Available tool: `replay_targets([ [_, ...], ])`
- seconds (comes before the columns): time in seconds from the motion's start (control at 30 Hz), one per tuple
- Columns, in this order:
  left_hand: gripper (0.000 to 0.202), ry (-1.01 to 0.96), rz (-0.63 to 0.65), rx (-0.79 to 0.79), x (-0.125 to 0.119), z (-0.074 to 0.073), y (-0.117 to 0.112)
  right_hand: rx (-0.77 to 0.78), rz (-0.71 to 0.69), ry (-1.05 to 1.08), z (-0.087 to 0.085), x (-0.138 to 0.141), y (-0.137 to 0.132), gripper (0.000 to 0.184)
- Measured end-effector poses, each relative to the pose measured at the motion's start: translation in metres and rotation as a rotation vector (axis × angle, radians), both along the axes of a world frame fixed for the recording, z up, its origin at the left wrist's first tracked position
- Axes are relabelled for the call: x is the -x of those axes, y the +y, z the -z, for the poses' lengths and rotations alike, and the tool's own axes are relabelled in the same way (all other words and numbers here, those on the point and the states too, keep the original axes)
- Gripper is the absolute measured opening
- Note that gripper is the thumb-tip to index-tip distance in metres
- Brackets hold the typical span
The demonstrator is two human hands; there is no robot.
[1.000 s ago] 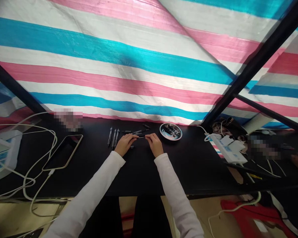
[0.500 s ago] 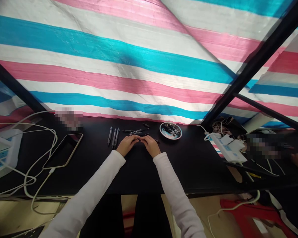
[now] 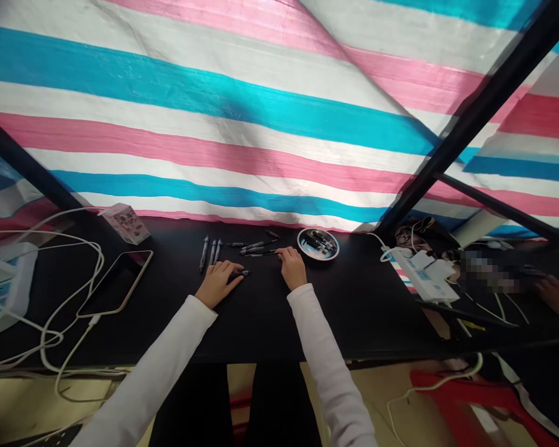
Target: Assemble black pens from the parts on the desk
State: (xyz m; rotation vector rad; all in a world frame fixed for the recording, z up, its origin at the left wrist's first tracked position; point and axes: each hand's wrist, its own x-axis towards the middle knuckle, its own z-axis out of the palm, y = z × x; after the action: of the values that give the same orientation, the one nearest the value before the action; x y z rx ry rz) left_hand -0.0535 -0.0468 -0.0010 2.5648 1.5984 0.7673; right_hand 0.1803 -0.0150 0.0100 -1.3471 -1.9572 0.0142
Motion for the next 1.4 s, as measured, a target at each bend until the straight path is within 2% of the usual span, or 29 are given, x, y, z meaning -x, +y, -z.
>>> replay_targets([
  [0.13,0.018,-0.01,0.042,0.019,-0.006,0.0,0.006,0.007,0.006,0.007,0.002,0.002,0.0,0.025],
  [0.3,0.019,-0.2,0.074,0.034,-0.021,-0.004,0.017,0.007,0.033,0.054,0.003,0.002,0.001,0.025],
  [0.37,0.014,-0.371,0.052,0.052,-0.028,-0.005,0.024,-0.001,0.055,0.065,0.004,0.0,0.002,0.025],
  [0.5,0.016,-0.868,0.028,0.185,-0.039,-0.003,0.035,-0.031,0.08,0.091,0.005,-0.003,0.004,0.024],
  [0.6,0.023,-1.023,0.097,0.336,-0.037,0.0,0.035,-0.035,0.083,0.105,0.006,-0.003,0.005,0.024],
  [0.67,0.023,-0.951,0.137,0.38,-0.031,0.003,0.03,-0.026,0.084,0.104,0.006,-0.003,0.005,0.024],
  [0.73,0.017,-0.798,0.149,0.377,-0.024,0.004,0.025,-0.016,0.082,0.098,0.006,-0.003,0.005,0.023],
  [0.87,0.009,-0.528,0.141,0.276,-0.015,0.003,0.02,-0.001,0.068,0.092,0.007,-0.003,0.004,0.024],
  [1.03,0.013,-0.312,0.123,0.15,-0.017,0.005,0.019,0.022,0.066,0.116,0.008,-0.002,0.005,0.023],
  [1.17,0.017,-0.235,0.098,0.095,-0.018,0.007,0.016,0.019,0.027,0.256,0.002,-0.008,0.009,0.023],
  [1.3,0.017,-0.222,0.134,0.087,-0.013,0.005,0.013,0.052,0.042,0.468,-0.012,-0.03,0.006,0.023],
  [1.4,0.016,-0.24,0.182,0.093,-0.009,0.003,0.011,0.132,0.004,0.452,-0.02,-0.052,-0.006,0.022],
])
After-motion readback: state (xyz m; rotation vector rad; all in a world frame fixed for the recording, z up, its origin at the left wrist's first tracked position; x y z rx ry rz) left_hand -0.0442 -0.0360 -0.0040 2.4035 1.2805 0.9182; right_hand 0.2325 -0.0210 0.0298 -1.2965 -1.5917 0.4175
